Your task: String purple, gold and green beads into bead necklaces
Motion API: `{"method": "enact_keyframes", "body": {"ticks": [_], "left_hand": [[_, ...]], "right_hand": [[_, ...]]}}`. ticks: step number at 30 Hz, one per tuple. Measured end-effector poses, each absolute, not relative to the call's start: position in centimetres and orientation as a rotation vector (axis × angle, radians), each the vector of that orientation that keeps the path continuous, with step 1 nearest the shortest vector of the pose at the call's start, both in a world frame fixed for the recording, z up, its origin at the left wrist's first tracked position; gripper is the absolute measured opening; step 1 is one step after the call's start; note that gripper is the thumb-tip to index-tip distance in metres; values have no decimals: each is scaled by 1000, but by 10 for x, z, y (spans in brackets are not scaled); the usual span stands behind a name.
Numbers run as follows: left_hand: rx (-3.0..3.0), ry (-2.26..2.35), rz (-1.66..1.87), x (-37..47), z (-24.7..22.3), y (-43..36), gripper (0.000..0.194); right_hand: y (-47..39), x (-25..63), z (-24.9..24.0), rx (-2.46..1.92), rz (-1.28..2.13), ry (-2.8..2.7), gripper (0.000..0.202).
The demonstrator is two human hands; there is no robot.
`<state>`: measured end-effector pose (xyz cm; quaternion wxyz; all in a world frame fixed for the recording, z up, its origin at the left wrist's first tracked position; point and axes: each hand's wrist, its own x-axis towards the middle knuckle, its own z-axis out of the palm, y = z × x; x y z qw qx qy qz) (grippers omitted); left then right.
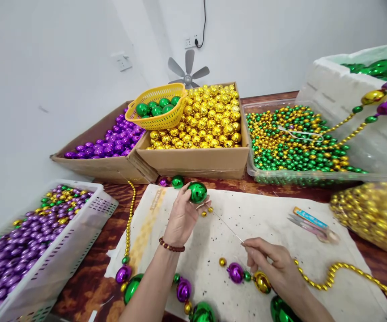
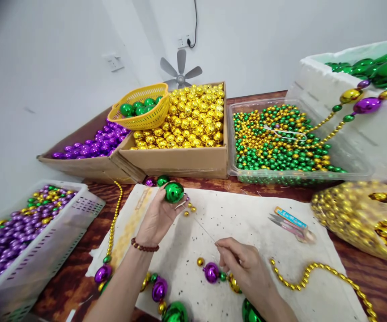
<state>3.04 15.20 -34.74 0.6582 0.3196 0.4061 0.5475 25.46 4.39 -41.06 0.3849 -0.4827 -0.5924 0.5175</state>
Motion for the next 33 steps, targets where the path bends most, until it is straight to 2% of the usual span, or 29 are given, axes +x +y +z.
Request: {"method": "enact_keyframes", "body": {"ticks": [4,10,16,23,33], "left_hand": [[422,797,1198,37,-341,152,28],[360,758,1173,40,-344,149,28],[450,768,1201,43,-343,144,27],[688,748,1199,55,-326,125,33],[825,730,1217,58,-326,110,41]], "right_hand": [[42,254,-412,-1214,1276,-1534,25],[43,253,-409,-1234,1251,-1527,24],[45,251,-405,-1252,1259,-1530,23],[57,244,-411,-1160,1287,-1493,18],[63,236,-417,-1090,1274,-1458,18]]}}
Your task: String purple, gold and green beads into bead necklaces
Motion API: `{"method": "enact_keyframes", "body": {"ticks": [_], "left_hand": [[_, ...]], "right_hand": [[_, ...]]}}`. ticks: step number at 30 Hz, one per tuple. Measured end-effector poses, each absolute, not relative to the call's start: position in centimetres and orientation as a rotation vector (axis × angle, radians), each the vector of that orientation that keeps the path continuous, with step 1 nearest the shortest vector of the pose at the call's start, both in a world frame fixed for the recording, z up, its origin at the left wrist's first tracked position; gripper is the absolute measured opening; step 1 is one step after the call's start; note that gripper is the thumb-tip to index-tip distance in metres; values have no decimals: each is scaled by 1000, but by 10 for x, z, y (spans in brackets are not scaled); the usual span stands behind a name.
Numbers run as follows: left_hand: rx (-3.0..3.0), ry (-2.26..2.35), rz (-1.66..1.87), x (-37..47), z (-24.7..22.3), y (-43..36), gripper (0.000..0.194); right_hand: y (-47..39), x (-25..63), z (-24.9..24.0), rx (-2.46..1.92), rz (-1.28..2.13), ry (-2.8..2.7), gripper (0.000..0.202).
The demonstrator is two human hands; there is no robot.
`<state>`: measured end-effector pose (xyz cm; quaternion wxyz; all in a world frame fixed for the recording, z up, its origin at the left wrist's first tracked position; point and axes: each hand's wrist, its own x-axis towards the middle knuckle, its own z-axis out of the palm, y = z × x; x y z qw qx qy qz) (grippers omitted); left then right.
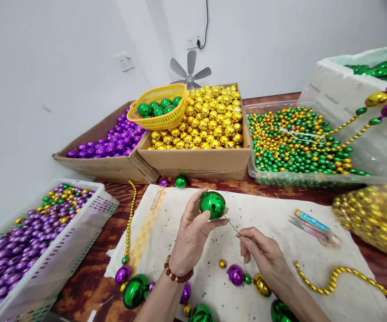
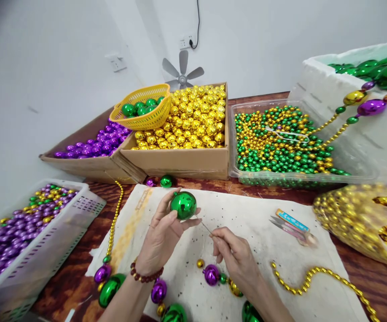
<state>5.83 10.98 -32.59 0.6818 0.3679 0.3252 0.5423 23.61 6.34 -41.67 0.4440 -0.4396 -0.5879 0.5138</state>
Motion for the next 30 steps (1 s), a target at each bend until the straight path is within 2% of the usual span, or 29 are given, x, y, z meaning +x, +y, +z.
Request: {"method": "enact_keyframes", "body": {"ticks": [9,17,30], "left_hand": [[803,702,1179,56,-325,107,40],[732,812,1254,59,-326,116,29],[616,709,1340,58,-322,121,33]], "right_hand": [[63,242,-414,-1124,1244,-1544,22],[60,238,-402,-1192,1099,-1685,21],[57,250,-412,-1167,1397,-1535,26]]}}
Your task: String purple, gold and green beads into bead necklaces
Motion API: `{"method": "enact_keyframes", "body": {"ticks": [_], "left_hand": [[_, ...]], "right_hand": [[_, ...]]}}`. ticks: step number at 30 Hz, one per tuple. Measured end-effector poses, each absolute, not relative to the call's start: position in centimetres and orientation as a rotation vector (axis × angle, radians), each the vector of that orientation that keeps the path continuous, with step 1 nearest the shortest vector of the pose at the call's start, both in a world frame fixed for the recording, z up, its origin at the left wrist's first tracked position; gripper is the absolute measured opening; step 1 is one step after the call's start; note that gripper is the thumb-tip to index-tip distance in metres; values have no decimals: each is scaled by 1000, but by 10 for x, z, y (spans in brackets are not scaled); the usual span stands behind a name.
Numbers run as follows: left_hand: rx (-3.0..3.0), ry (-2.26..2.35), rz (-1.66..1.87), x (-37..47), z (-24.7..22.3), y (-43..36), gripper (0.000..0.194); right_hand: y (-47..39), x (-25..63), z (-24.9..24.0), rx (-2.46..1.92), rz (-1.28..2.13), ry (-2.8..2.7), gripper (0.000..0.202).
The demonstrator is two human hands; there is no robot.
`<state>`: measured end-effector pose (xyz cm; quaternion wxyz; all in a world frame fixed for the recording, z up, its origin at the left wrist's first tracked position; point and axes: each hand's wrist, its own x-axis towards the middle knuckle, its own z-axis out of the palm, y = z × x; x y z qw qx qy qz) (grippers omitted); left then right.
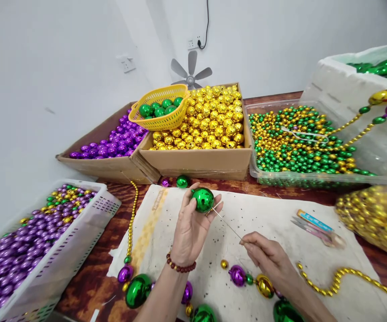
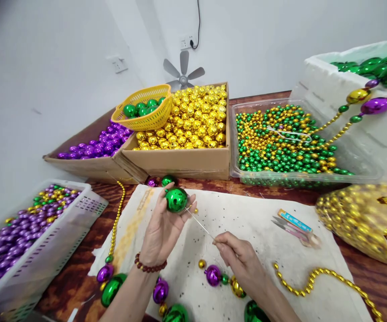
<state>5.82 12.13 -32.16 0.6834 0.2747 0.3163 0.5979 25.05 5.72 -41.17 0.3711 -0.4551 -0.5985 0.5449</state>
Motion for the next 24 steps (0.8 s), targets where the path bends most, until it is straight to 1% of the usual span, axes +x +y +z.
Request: {"method": "enact_keyframes", "body": {"ticks": [5,10,15,19,24], "left_hand": [[641,683,1310,68,-323,113,36],[610,650,1244,77,-330,103,33],[617,697,1204,85,-341,99,39],[671,814,1185,93,-359,98,46],[1014,1059,915,86,-388,96,53]], "right_hand": [[68,243,-408,-1106,1408,-1480,25],[75,232,-401,-1098,1342,-1472,24],[81,236,-395,-1073,1361,-1564,24],[81,250,-403,-1152,1373,-1539,24],[81,264,-423,-1293,1412,-1349,25]]}}
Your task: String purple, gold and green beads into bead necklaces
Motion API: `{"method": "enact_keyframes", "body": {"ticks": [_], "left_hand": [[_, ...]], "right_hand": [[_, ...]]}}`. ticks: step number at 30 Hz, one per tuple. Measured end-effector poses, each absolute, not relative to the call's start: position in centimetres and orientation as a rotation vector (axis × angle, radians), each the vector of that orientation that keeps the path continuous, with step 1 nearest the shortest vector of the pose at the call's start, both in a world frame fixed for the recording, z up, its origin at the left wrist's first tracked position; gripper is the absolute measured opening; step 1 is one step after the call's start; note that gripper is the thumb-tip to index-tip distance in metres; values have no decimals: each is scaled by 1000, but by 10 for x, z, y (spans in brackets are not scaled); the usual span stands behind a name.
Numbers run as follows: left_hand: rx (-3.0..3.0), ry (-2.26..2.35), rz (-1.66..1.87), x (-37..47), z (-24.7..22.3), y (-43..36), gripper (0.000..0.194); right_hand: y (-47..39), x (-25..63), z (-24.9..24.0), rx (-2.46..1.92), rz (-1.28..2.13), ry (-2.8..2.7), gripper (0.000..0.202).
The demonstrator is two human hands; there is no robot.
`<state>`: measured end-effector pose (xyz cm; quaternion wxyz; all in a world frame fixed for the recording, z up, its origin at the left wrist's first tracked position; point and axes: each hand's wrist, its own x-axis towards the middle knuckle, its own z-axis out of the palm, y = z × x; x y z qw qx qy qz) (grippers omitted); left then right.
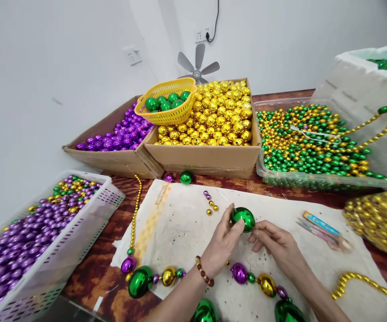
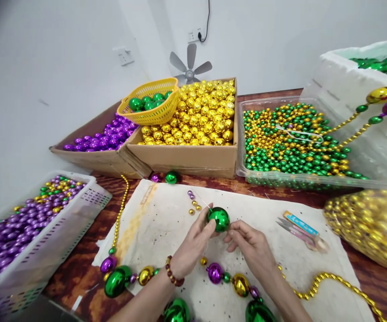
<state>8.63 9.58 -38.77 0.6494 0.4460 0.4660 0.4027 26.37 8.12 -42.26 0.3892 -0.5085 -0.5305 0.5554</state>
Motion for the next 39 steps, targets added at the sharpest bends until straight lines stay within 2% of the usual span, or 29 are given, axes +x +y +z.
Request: {"method": "enact_keyframes", "body": {"ticks": [8,13,18,26,31,39], "left_hand": [[1743,1628,806,9,-413,142,13],[1975,1584,657,9,-424,142,21],[2139,1606,592,14,-428,140,19],[1891,1635,804,7,-422,155,14],[1830,1614,925,3,-419,199,24],[1669,1435,931,-5,-426,222,7]], "right_hand": [[80,276,-443,-1432,1374,-1346,21],[79,276,-450,-1471,1363,-1374,23],[77,276,-453,-1468,1341,-1410,23],[78,275,-457,-1472,1340,-1382,22],[77,276,-457,-1468,1325,-1384,23],[78,277,-470,-1498,1341,-1389,22]]}}
